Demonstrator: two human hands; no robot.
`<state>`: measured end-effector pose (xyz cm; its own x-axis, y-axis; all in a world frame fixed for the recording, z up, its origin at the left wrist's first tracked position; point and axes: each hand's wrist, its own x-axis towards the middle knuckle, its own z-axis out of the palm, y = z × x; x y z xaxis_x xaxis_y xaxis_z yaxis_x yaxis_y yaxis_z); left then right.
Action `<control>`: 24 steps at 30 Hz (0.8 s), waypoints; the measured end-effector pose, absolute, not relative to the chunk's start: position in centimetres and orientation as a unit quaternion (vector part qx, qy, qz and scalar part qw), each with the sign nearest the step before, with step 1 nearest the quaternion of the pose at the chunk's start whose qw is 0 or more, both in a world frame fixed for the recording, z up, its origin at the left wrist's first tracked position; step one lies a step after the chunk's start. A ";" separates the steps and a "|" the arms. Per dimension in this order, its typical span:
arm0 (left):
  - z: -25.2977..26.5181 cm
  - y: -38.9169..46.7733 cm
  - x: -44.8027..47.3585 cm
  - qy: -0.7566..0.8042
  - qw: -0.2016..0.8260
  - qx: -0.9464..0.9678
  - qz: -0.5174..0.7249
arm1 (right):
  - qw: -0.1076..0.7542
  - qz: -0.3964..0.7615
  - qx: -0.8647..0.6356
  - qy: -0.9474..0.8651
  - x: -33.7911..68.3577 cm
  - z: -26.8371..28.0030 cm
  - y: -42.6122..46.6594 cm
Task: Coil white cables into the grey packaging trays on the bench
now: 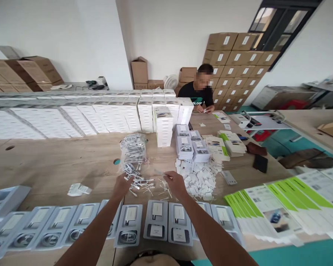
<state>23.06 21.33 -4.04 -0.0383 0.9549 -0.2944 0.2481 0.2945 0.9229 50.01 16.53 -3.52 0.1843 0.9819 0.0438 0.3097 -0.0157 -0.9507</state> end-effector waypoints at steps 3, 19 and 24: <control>-2.1 19.4 24.7 0.574 0.587 0.488 0.296 | 0.372 0.213 -0.553 -0.714 49.2 -1.1 14.4; 0.5 10.0 26.0 0.365 0.835 0.318 0.261 | 0.316 0.095 -0.494 -0.804 49.5 2.4 9.8; 1.1 8.9 26.5 0.385 0.823 0.348 0.232 | 0.210 0.039 -0.421 -0.881 48.9 4.0 9.9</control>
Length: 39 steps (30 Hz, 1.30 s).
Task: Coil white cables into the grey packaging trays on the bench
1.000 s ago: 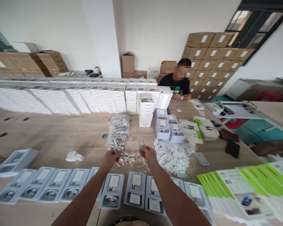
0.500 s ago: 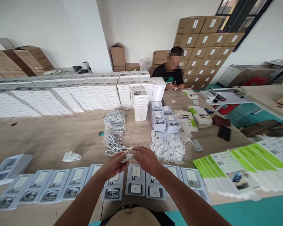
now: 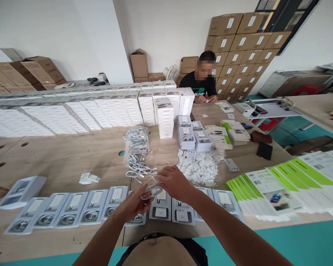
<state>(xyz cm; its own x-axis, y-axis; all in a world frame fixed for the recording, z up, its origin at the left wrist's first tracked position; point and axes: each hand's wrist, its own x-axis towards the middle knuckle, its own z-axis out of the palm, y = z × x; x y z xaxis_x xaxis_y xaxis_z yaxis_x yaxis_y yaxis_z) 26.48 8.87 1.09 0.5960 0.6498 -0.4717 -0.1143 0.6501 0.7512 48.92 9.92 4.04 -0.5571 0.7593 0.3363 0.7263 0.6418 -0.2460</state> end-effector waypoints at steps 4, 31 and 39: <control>1.2 8.5 26.6 0.377 0.820 0.327 0.280 | 0.152 -0.041 -0.419 -0.894 48.5 4.0 10.3; -0.6 9.2 27.5 0.367 0.821 0.245 0.361 | 0.402 0.157 -0.581 -0.690 43.4 0.0 7.3; 0.9 9.8 25.7 0.404 0.625 0.553 0.376 | 0.375 0.069 -0.521 -0.764 46.2 2.3 8.2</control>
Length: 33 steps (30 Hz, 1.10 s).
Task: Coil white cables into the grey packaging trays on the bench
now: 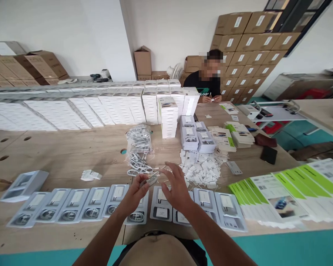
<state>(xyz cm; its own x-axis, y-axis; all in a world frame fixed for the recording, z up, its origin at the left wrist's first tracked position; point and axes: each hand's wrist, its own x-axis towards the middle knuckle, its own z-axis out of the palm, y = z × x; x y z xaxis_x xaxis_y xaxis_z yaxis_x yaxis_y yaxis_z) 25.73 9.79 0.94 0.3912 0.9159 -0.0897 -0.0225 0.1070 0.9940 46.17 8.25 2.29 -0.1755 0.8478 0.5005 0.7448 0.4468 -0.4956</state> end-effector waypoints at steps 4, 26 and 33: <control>1.4 9.4 25.5 0.412 0.514 0.652 0.374 | 0.268 0.129 -0.501 -0.813 47.2 2.9 9.3; -3.5 8.2 27.2 0.505 0.535 0.607 0.301 | 0.333 0.401 -0.598 -0.608 44.5 -0.2 8.4; -4.3 8.0 28.0 0.474 0.682 0.450 0.327 | 0.450 0.574 -0.544 -0.415 42.9 -3.4 7.5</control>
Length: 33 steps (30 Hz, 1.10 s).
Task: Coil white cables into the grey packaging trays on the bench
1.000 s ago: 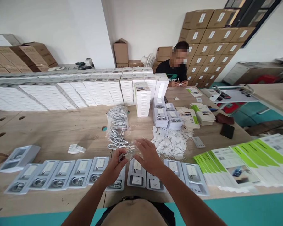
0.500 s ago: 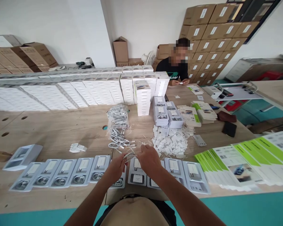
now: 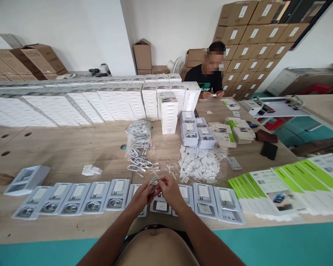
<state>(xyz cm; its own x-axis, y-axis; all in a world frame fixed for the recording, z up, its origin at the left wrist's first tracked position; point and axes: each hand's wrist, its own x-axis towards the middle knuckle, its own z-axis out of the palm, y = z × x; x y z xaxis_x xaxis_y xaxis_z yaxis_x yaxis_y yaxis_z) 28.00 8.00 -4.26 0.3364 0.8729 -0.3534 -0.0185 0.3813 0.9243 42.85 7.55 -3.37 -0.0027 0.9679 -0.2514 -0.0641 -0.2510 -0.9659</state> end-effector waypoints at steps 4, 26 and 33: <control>-3.8 7.8 28.2 0.469 0.701 0.425 0.328 | 0.439 0.606 -0.536 -0.392 42.7 -3.2 6.9; -9.3 6.1 24.8 0.389 0.367 0.837 0.116 | 0.185 0.256 -0.546 -0.776 47.0 -11.0 1.3; -11.7 4.7 24.5 0.320 0.266 0.909 0.032 | 0.125 0.156 -0.492 -0.848 45.9 -14.6 0.8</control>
<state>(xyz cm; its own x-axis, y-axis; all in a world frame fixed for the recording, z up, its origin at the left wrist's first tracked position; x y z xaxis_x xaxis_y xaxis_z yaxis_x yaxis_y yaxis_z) 24.52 4.65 -11.66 0.7937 0.5978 -0.1122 0.5638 -0.6538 0.5047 45.88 0.79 -14.63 -0.4857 0.8722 0.0578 0.7943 0.4680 -0.3873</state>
